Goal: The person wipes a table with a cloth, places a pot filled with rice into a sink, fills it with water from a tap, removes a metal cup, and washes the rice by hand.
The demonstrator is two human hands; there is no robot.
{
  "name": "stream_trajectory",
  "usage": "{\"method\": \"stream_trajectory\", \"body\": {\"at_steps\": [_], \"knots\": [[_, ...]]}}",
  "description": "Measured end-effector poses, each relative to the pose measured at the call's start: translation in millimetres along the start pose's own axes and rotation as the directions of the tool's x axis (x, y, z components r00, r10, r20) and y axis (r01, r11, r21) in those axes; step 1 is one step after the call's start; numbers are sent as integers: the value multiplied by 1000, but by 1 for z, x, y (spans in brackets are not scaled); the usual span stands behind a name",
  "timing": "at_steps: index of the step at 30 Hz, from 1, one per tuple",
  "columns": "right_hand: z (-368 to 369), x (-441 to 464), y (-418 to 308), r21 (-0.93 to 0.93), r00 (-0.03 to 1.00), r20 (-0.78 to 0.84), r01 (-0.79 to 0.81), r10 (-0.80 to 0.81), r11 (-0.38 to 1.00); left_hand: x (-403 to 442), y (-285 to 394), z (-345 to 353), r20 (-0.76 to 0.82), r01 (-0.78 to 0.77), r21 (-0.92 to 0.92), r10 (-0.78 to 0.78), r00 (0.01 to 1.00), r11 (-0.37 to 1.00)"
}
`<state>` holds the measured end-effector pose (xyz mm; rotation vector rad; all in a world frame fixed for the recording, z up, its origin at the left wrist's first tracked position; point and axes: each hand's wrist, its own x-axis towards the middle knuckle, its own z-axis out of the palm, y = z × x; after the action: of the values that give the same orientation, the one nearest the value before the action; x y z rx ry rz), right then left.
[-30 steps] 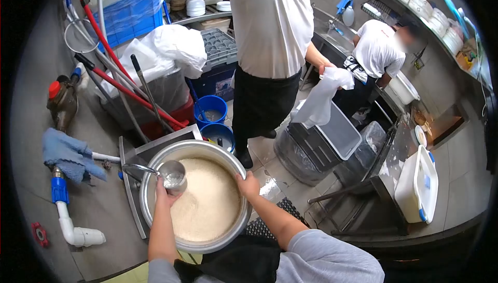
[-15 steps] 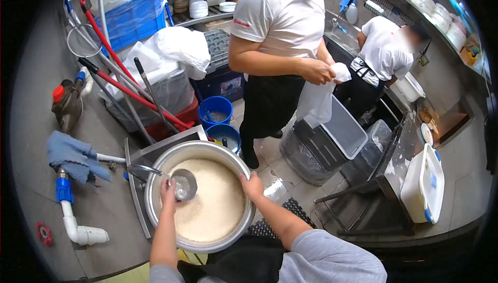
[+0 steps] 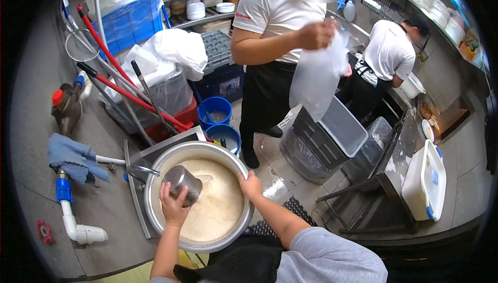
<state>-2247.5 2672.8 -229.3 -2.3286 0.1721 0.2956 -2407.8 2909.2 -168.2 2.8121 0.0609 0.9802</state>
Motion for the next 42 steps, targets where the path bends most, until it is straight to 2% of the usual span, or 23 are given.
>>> {"method": "stream_trajectory", "body": {"at_steps": [2,3,4,5,6,8,9,12,13,14,16,18,19,22,23,26,28,30,32,34,36,39,42], "knots": [[-2,-1,-1,6,1000,6,-3,3,1000,-3,-2,13,56,373,-115,-369,928,921],[-3,-2,-2,11,1000,8,-5,5,1000,-13,-19,40,118,634,-370,-642,757,679],[-4,-2,-3,10,1000,10,-5,5,1000,-21,-35,63,260,768,-562,-815,517,308],[-5,-3,-4,11,1000,11,-7,7,1000,-9,-30,56,591,673,-644,-795,135,-364],[-5,-3,-4,11,1000,14,-11,11,1000,1,-37,55,675,621,-560,-736,-42,-549],[-5,-3,-3,27,1000,2,-9,9,1000,-22,-78,85,787,373,-556,-615,-50,-742],[-3,-4,-4,35,1000,4,-4,4,999,-23,-87,94,750,305,-604,-655,-95,-736],[0,-1,-1,45,1000,0,5,-5,999,-7,-66,83,778,403,-598,-622,86,-693],[0,-2,-1,42,1000,5,-1,1,999,1,-62,80,875,336,-456,-484,2,-824],[0,-1,-1,43,1000,8,5,-6,999,5,-53,76,873,402,-427,-485,-49,-810],[0,-2,-1,40,1000,11,14,-14,999,8,-49,74,833,445,-530,-543,112,-722],[0,-2,-3,22,1000,13,-6,6,1000,8,-71,86,764,264,-623,-645,6,-736],[1,-1,-1,24,1000,18,-8,8,1000,5,-74,88,716,305,-666,-698,3,-681],[2,-1,0,36,1000,16,-6,6,999,9,-69,79,750,591,-501,-658,-69,-632],[2,0,-1,40,1000,13,-6,5,999,11,-66,67,783,601,-491,-622,-14,-631],[3,-2,0,39,1000,7,5,-5,999,2,-87,82,646,414,-681,-762,-47,-603],[4,-1,-1,-17,1000,0,2,-2,1000,-3,-97,87,773,589,-559,-624,116,-583],[5,0,0,-24,1000,-17,12,-13,1000,30,-51,39,715,577,-610,-691,106,-543],[4,-1,0,-32,999,-13,39,-40,999,30,-64,47,700,290,-705,-702,131,-647],[10,3,6,-53,995,-57,76,-79,996,15,-84,64,628,500,-703,-772,102,-506],[15,7,10,-61,995,-60,82,-85,995,29,-61,34,662,589,-649,-738,128,-481],[6,-3,-2,-52,992,-53,113,-116,992,16,-83,55,579,485,-692,-812,-69,-535],[12,3,7,9,991,-58,122,-122,992,19,-67,43,653,631,-586,-758,-5,-509]]}}
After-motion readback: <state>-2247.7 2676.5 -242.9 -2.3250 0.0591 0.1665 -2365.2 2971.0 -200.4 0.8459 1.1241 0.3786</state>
